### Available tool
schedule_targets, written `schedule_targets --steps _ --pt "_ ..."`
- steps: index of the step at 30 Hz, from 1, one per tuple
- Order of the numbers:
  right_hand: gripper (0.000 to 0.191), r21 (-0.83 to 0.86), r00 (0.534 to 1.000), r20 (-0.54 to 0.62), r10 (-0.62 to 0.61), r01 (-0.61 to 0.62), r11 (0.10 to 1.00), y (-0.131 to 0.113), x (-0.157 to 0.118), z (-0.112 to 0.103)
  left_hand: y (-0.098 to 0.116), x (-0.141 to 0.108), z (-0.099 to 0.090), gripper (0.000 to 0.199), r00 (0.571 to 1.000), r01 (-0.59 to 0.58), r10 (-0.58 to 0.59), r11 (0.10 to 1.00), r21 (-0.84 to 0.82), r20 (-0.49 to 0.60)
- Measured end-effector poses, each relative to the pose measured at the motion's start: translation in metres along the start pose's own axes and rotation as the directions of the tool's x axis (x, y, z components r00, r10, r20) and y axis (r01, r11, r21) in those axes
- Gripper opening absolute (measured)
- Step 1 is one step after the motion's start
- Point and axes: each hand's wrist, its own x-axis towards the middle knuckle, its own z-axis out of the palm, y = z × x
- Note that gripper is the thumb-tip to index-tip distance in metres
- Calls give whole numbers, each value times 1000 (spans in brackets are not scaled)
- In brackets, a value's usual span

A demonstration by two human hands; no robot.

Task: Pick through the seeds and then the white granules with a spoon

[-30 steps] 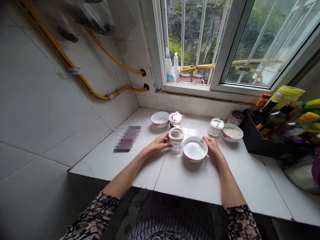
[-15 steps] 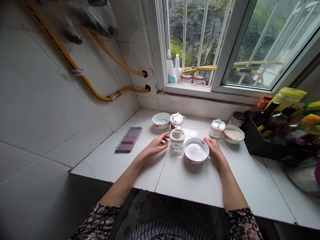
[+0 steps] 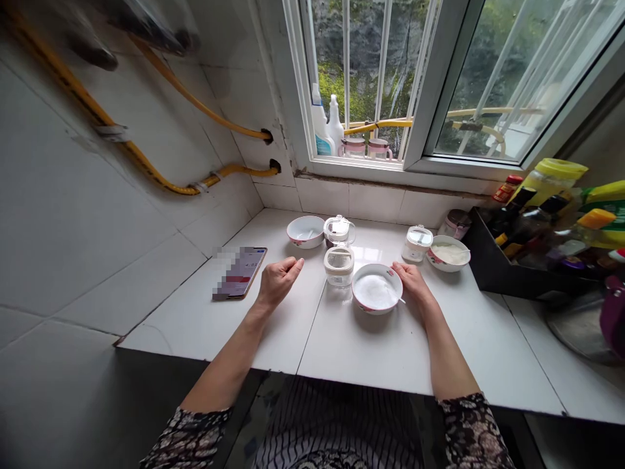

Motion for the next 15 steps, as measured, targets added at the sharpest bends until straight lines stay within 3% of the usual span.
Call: schedule_targets --steps 7,10,11,13,15 --pt "63 -218 994 -58 -95 80 973 -48 -41 -28 8 -10 1 45 972 -234 233 972 -9 -25" --pt "48 -323 991 23 -133 133 937 -62 -71 -28 17 -17 6 43 937 -349 349 937 -35 6" --pt "48 -365 989 75 -130 149 919 -63 -80 -25 20 -20 9 41 917 -397 398 917 -42 17" --pt "52 -429 978 161 -136 193 883 -63 -93 -18 28 -25 14 33 823 -567 567 824 -1 39" --pt "40 -494 973 183 -142 216 842 -60 -100 -11 34 -29 19 29 718 -696 695 718 19 45"
